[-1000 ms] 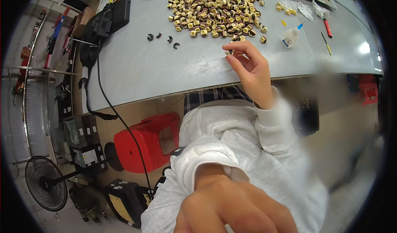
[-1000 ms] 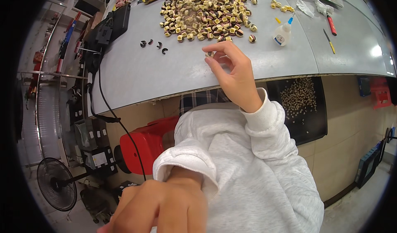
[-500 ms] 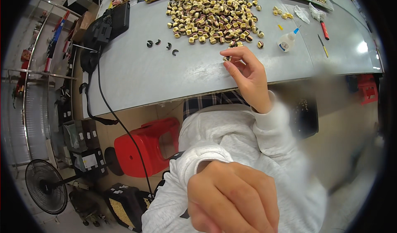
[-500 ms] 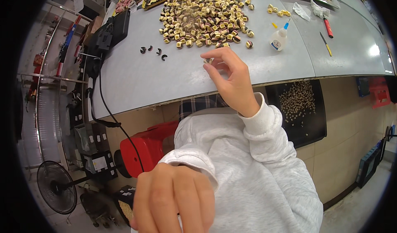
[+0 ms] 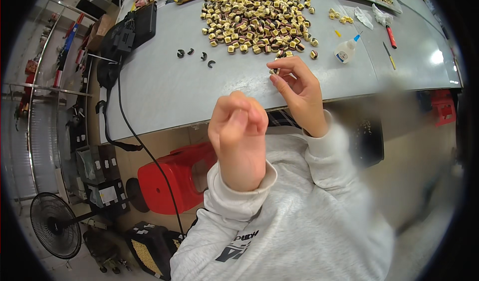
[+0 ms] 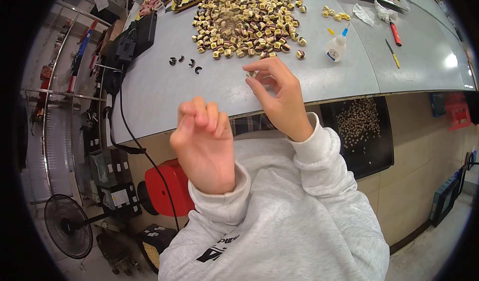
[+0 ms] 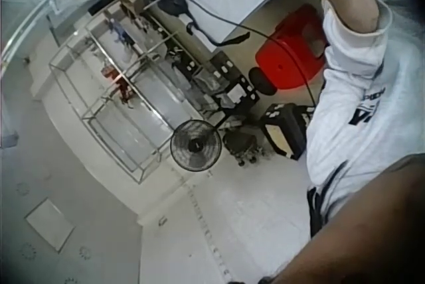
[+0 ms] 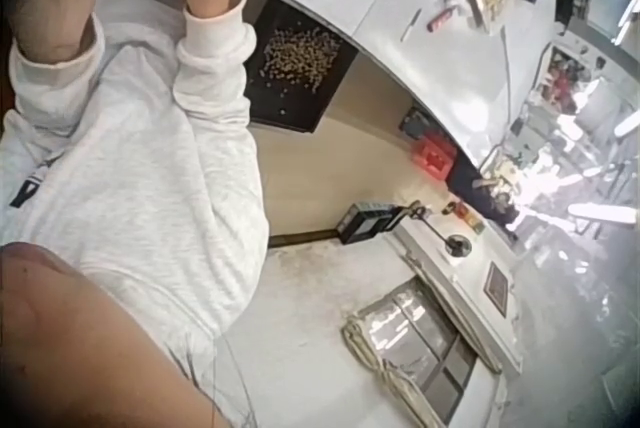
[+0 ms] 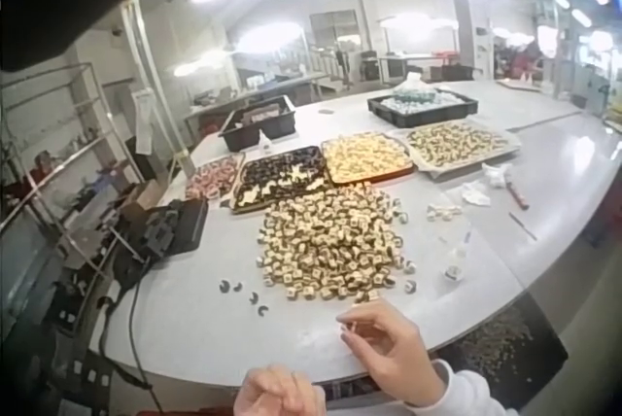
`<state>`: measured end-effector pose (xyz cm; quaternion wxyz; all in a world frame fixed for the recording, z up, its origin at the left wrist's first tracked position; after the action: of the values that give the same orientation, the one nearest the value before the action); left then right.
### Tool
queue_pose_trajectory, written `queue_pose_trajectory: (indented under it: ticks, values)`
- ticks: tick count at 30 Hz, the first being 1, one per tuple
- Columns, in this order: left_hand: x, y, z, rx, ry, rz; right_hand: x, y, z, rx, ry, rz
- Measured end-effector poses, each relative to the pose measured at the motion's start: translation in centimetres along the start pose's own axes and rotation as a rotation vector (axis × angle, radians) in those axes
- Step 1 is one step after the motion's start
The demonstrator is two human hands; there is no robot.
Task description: The worker is using a small bottle of glue to join together small gold-colored and black plastic components on a workbench.
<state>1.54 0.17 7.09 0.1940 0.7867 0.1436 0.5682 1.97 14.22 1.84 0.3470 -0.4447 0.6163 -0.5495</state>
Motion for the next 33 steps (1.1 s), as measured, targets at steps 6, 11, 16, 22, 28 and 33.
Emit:
queue_pose_trajectory:
  ticks: [6,11,16,22,28,33]
  values:
    - [-1.4,-1.4,-0.4,-0.051,0.07,-0.188,0.1,-0.1,0.0,-0.002,-0.006,0.016]
    - [-2.1,-1.9,-0.2,-0.079,0.101,-0.193,0.0,-0.2,0.1,0.006,-0.004,0.003]
    - [-1.8,-2.1,0.0,-0.113,0.108,-0.277,-0.1,-0.3,0.1,-0.001,-0.006,0.013]
    - [-1.4,-2.1,0.1,-0.102,0.06,-0.271,-0.1,-0.4,0.0,-0.006,-0.017,0.007]
    - [-1.2,-2.2,0.0,0.006,-0.034,-0.243,0.0,-0.3,0.0,0.011,-0.021,-0.015]
    - [0.7,-0.8,0.1,0.414,-0.268,-0.306,0.0,-0.2,0.0,0.004,-0.022,-0.018]
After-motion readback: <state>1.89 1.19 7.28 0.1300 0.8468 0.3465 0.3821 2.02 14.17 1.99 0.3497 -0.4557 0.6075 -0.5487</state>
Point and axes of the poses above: each hand's wrist, its own z-axis away from the middle knuckle, its own x-axis out of the palm, y = z × x, the point moved 5 cm from there along -z, towards the middle knuckle, and after that the axes turned 12 degrees about x, right-handed, at the moved point
